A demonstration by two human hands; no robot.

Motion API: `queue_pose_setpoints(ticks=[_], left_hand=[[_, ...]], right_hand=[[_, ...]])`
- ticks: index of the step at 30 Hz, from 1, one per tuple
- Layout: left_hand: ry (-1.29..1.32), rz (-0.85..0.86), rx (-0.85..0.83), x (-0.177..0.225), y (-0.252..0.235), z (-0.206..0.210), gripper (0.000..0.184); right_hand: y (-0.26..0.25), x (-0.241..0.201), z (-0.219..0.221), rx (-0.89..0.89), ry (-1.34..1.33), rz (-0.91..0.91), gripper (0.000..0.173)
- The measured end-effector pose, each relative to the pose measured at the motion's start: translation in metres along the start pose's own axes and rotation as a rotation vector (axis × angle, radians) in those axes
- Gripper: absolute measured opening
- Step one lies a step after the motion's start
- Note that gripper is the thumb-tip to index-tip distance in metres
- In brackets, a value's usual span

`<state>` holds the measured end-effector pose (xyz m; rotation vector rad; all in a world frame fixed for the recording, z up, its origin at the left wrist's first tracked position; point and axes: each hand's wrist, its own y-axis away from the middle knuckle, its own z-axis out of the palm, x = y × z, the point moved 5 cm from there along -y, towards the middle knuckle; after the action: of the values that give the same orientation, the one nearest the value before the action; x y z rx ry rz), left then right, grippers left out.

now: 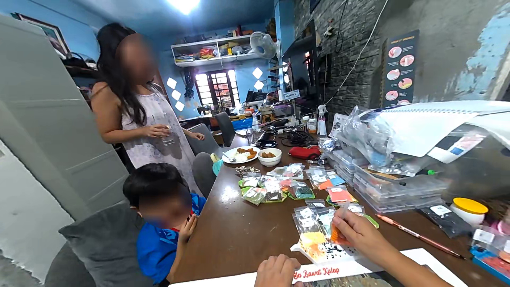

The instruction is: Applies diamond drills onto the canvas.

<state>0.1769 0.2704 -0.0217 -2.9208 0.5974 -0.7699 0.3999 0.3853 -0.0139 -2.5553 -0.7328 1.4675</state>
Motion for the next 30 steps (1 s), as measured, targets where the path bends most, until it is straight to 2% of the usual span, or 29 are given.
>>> queue_pose_setpoints(ticks=[9, 30], left_hand=[[0.0, -0.006, 0.011, 0.001, 0.001, 0.0, 0.033], [-0.022, -0.013, 0.004, 0.002, 0.004, -0.002, 0.034]], right_hand=[[0.0, 0.0, 0.0, 0.004, 0.015, -0.026, 0.032], [0.0, -0.011, -0.001, -0.098, 0.05, 0.085, 0.033]])
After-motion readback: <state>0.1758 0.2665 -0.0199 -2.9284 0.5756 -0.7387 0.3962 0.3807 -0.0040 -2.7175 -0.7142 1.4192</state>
